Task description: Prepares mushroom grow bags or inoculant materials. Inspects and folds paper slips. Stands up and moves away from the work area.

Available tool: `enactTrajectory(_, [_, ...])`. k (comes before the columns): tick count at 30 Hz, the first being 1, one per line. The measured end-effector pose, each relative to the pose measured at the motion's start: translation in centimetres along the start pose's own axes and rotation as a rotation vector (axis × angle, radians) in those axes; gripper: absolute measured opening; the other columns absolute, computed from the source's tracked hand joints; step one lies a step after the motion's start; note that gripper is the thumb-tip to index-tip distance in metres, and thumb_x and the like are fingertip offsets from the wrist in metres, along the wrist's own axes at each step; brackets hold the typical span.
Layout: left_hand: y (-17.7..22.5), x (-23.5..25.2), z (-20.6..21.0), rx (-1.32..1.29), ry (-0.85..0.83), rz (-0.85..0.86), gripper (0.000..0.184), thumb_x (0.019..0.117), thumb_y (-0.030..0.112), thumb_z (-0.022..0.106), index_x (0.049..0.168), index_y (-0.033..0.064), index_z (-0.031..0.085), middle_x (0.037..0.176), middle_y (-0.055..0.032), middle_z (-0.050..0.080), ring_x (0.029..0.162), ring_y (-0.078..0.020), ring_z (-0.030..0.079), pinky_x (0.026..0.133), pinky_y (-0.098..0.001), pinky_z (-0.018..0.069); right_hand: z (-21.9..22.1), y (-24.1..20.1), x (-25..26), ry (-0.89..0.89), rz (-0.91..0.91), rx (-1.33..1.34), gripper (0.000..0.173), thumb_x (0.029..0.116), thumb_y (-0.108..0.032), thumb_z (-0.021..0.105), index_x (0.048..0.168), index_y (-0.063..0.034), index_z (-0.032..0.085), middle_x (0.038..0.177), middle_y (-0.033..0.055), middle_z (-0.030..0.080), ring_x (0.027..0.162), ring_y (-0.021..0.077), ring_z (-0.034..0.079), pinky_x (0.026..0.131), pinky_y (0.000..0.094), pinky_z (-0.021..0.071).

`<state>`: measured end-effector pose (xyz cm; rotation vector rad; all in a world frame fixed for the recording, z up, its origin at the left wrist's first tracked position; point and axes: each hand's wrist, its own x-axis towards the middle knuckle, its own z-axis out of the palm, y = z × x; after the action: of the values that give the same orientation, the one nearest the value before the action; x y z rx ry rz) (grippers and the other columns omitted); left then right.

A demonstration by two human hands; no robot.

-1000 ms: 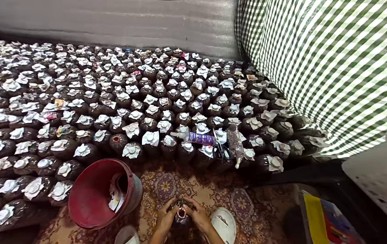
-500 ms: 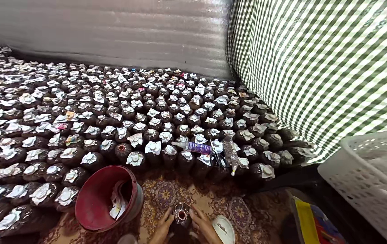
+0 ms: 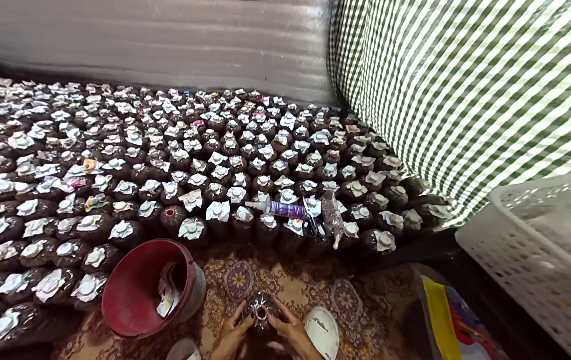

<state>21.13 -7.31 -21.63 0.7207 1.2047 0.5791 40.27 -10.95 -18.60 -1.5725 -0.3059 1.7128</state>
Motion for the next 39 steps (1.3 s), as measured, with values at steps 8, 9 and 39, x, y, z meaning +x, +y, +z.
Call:
enactTrajectory(8, [1.0, 0.2, 1.3, 0.287, 0.083, 0.064, 0.096, 0.0730, 0.020, 0.090, 0.156, 0.0084, 0.042, 0.150, -0.0142, 0.054, 0.136, -0.0228, 0.055, 0.114, -0.0410, 0.0455, 0.2, 0.9, 0.9, 0.096, -0.213, -0.296, 0.081, 0.0839, -0.011, 0.081, 0.155, -0.0112, 0.044, 0.146, 0.0186, 0.055, 0.125, 0.0294, 0.062, 0.097, 0.0480, 0.0574])
enactTrajectory(9, [0.5, 0.1, 1.4, 0.288, 0.101, 0.075, 0.092, 0.0740, 0.018, 0.089, 0.154, 0.0090, 0.045, 0.149, -0.0130, 0.056, 0.135, -0.0215, 0.056, 0.114, -0.0401, 0.0462, 0.1, 1.4, 1.1, 0.117, -0.251, -0.322, 0.080, 0.0817, -0.011, 0.082, 0.153, -0.0091, 0.046, 0.145, 0.0178, 0.056, 0.128, 0.0268, 0.060, 0.103, 0.0449, 0.0533])
enactTrajectory(39, [4.2, 0.7, 2.2, 0.127, 0.433, -0.039, 0.069, 0.0948, 0.036, 0.073, 0.143, -0.0067, 0.049, 0.135, -0.0302, 0.058, 0.126, -0.0408, 0.057, 0.106, -0.0558, 0.0457, 5.8, -6.2, 0.5, -0.007, -0.388, -1.877, 0.078, 0.1000, -0.069, 0.037, 0.123, 0.0003, 0.064, 0.114, 0.0245, 0.070, 0.109, 0.0418, 0.068, 0.092, 0.0594, 0.0525])
